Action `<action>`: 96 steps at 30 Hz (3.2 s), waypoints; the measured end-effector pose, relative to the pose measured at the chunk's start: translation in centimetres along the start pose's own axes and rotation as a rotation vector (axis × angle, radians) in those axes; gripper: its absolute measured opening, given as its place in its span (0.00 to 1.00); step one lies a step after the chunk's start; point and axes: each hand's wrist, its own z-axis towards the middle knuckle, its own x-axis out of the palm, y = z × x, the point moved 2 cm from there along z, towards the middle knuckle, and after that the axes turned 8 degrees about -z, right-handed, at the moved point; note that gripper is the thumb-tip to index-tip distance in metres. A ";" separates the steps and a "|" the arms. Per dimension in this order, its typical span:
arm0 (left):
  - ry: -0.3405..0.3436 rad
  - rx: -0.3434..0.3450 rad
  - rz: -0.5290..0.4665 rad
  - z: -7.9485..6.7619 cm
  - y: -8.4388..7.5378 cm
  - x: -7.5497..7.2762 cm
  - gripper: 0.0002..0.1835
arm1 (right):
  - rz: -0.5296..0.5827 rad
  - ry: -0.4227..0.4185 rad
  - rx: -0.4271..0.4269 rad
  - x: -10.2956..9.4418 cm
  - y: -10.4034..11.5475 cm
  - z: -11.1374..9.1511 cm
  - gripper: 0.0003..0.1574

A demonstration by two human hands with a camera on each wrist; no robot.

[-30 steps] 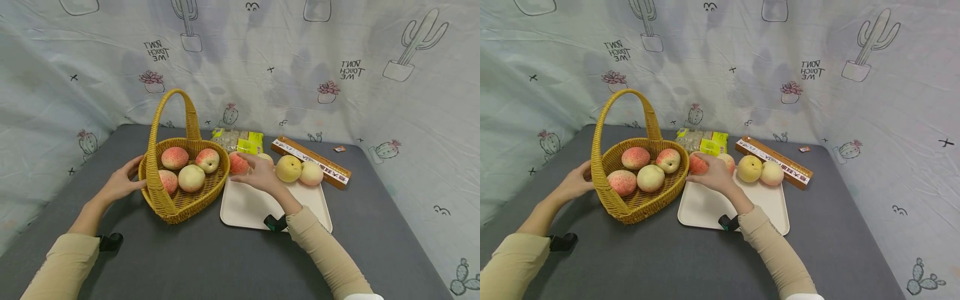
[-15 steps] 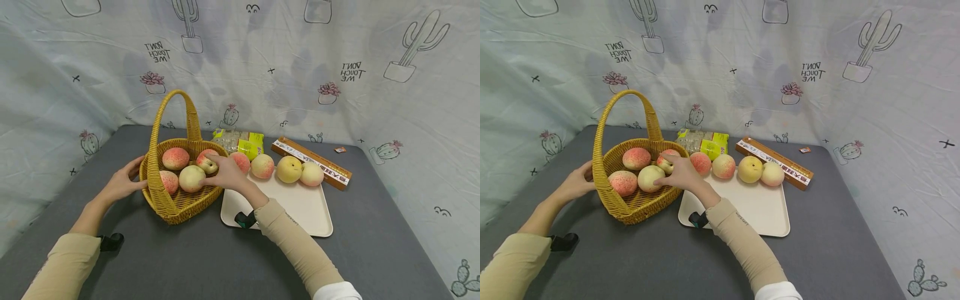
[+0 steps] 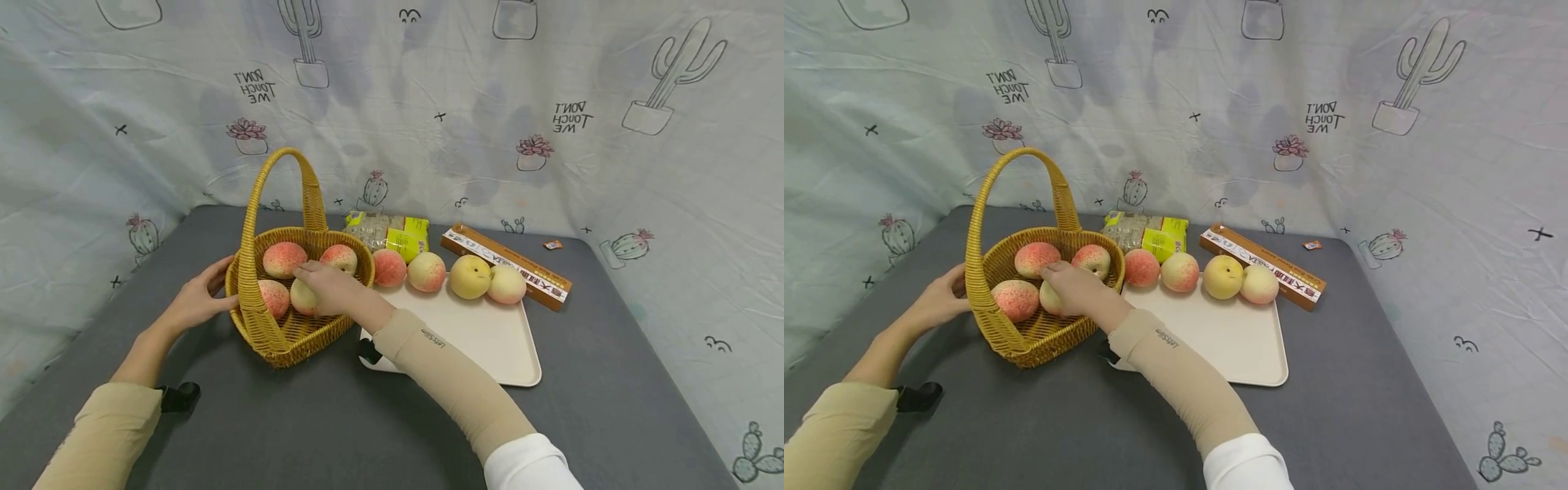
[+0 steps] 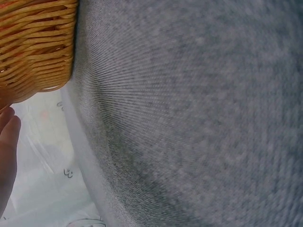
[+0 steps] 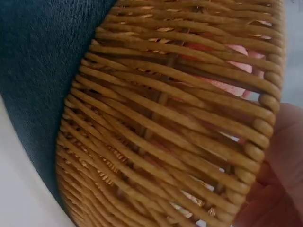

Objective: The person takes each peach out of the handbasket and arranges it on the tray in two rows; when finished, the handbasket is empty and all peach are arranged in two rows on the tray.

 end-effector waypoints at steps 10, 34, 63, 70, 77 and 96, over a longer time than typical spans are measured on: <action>-0.002 -0.009 -0.006 0.0 0.0 0.0 0.49 | -0.058 0.067 0.068 0.6 0.2 1.3 0.48; -0.010 0.000 -0.009 0.0 0.1 0.0 0.49 | -0.265 0.086 0.158 0.8 0.9 0.7 0.14; -0.013 -0.006 -0.005 0.0 0.3 0.0 0.49 | 1.216 -0.377 0.063 2.0 -4.9 -5.4 0.54; -0.009 -0.009 -0.011 -0.1 0.1 0.1 0.49 | 1.296 -0.427 0.106 2.3 -6.2 -7.2 0.51; -0.007 -0.008 -0.003 0.0 0.1 0.0 0.49 | 1.317 -0.496 0.126 2.7 -7.4 -8.8 0.47; -0.009 -0.013 0.004 0.2 0.3 0.0 0.49 | 1.365 -0.488 0.170 4.5 -9.2 -12.9 0.57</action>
